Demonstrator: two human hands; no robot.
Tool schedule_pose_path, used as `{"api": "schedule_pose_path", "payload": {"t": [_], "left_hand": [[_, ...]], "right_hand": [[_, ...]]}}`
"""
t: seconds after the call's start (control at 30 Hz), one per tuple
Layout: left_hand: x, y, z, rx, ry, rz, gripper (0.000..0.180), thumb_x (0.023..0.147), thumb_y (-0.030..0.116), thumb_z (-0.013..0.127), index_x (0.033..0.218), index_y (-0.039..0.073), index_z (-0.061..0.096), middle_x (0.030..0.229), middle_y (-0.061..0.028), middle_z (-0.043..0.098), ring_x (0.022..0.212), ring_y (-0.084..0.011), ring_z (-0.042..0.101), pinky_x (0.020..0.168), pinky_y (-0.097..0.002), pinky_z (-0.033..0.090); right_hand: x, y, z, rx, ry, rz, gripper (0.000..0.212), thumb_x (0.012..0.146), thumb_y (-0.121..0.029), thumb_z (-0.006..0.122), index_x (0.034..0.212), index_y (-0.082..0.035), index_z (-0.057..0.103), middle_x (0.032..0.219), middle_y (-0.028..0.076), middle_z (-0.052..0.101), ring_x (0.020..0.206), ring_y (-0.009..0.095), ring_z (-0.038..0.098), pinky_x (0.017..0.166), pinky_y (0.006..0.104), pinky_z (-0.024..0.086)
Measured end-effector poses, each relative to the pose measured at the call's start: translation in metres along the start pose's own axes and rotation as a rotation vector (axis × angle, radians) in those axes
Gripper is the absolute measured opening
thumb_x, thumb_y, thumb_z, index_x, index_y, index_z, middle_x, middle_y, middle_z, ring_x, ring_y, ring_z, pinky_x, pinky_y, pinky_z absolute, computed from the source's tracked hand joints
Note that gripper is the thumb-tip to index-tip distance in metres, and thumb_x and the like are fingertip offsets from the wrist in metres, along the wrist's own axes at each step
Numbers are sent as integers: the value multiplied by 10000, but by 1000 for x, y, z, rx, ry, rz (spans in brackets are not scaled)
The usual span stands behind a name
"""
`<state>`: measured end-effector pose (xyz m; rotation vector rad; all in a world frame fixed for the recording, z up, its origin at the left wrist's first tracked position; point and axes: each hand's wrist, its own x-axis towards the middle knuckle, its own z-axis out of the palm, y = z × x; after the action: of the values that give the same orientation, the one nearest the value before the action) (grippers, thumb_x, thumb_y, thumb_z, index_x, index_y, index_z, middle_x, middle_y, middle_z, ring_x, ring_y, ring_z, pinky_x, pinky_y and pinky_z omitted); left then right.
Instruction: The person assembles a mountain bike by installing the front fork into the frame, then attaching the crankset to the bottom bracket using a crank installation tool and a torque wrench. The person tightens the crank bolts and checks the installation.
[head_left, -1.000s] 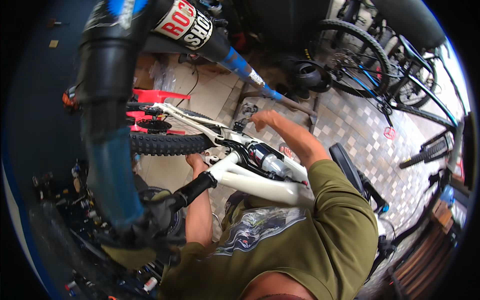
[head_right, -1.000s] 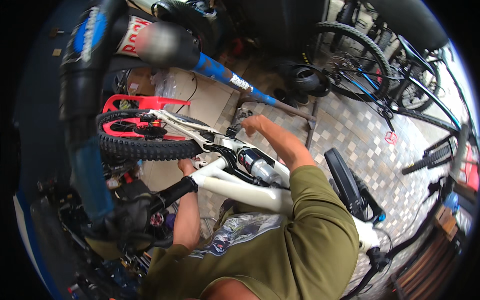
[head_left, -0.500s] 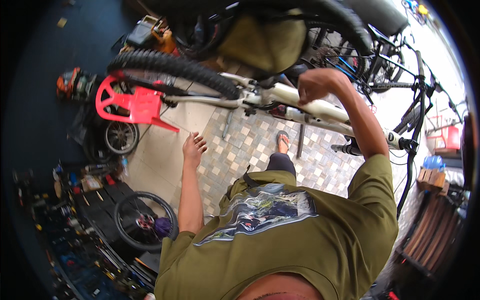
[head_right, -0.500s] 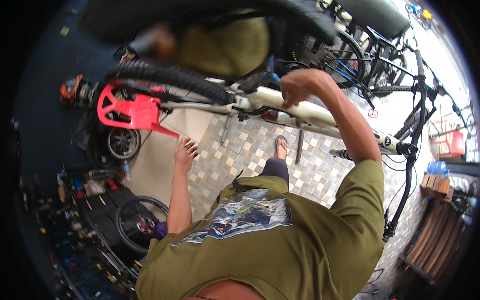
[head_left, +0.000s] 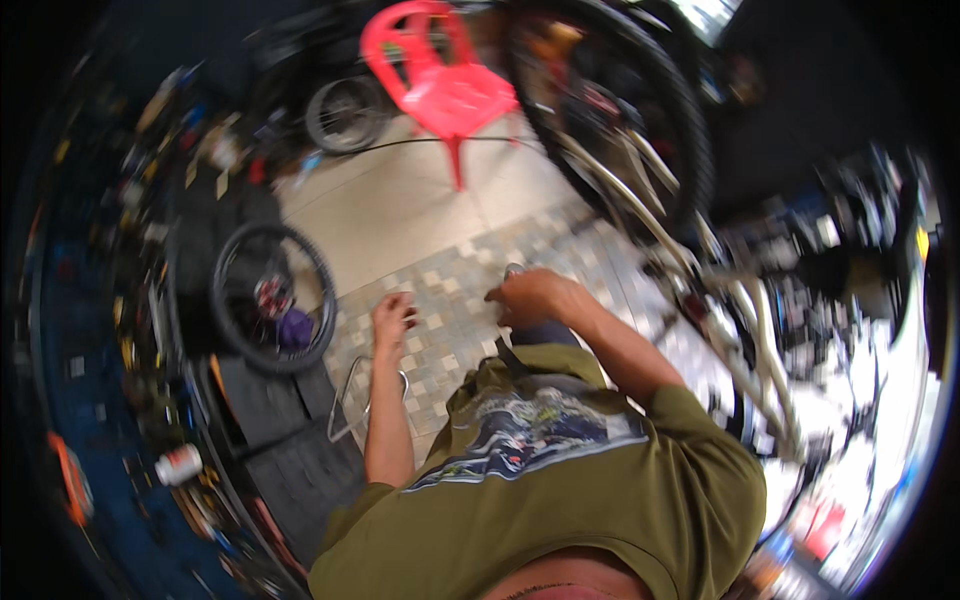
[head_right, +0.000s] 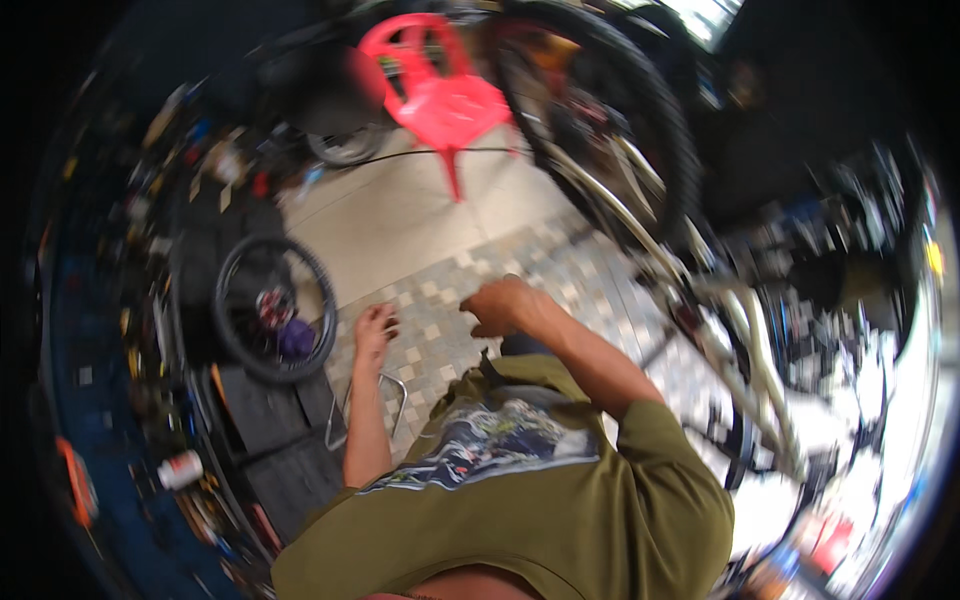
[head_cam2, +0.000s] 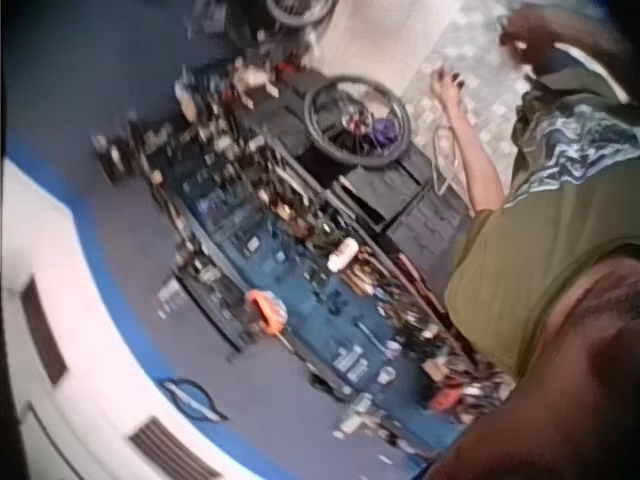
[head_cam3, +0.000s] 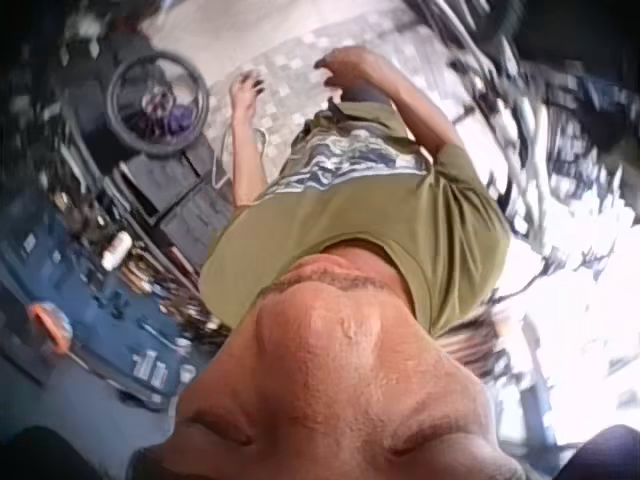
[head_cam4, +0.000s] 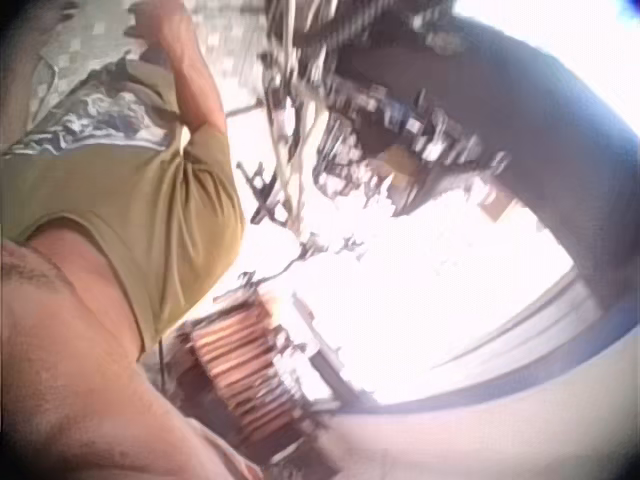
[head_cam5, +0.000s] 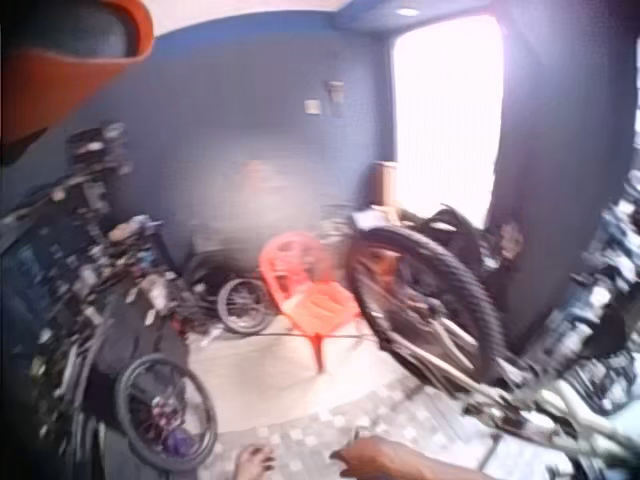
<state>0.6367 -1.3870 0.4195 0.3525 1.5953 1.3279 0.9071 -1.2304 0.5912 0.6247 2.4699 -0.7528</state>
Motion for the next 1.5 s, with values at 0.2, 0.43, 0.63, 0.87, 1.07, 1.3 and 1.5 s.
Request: {"api": "schedule_pose_path", "payload": {"t": [0.2,0.43,0.63,0.87,1.07,1.3,1.5], "left_hand": [[45,82,-20,5,118,147,350,968,397,701,864,68,646,806,-9,638,760,-97,623,642,-274,522],[139,183,-106,263,421,139,485,962,452,674,734,25,644,694,-35,608,691,-113,594,659,-285,505],[181,214,-171,309,599,249,498,1017,447,585,782,29,722,790,-59,705,747,-135,642,604,-307,505],[205,219,-246,-61,780,114,446,1064,439,507,1197,63,706,1123,-45,732,826,-123,669,653,-287,534],[248,236,-329,-218,931,151,446,1057,431,522,1256,80,712,1067,-76,753,789,-137,677,638,-301,535],[259,285,-441,-214,1038,251,611,1047,567,463,1040,54,793,981,-55,761,764,-132,628,689,-280,525],[229,339,-514,-443,1262,363,680,1019,599,496,1133,-23,745,1055,-107,752,853,-143,678,656,-274,541]], "right_hand": [[149,-27,-90,-88,-184,-250,605,898,-416,642,1449,-186,549,1218,164,704,1148,370,654,1027,467,485],[333,-22,-209,-194,-52,-370,621,908,-421,682,1442,-136,542,1199,154,721,1116,355,678,971,447,524],[429,-70,-334,-338,-70,-390,605,907,-400,692,1441,-158,543,1193,152,720,1159,343,658,1004,468,504],[541,-196,-409,-393,-109,-650,597,908,-376,697,1434,-135,546,1190,177,713,1157,357,653,986,462,506],[646,-310,-412,-441,-167,-930,586,914,-402,693,1429,-154,561,1175,166,717,1101,383,665,949,456,515],[729,-434,-430,-466,-228,-1131,541,897,-321,680,1376,-87,586,1001,233,728,1009,427,678,899,501,519],[781,-507,-434,-450,-321,-1224,529,898,-311,675,1361,-66,598,1112,243,709,1068,415,666,931,492,511]]}}
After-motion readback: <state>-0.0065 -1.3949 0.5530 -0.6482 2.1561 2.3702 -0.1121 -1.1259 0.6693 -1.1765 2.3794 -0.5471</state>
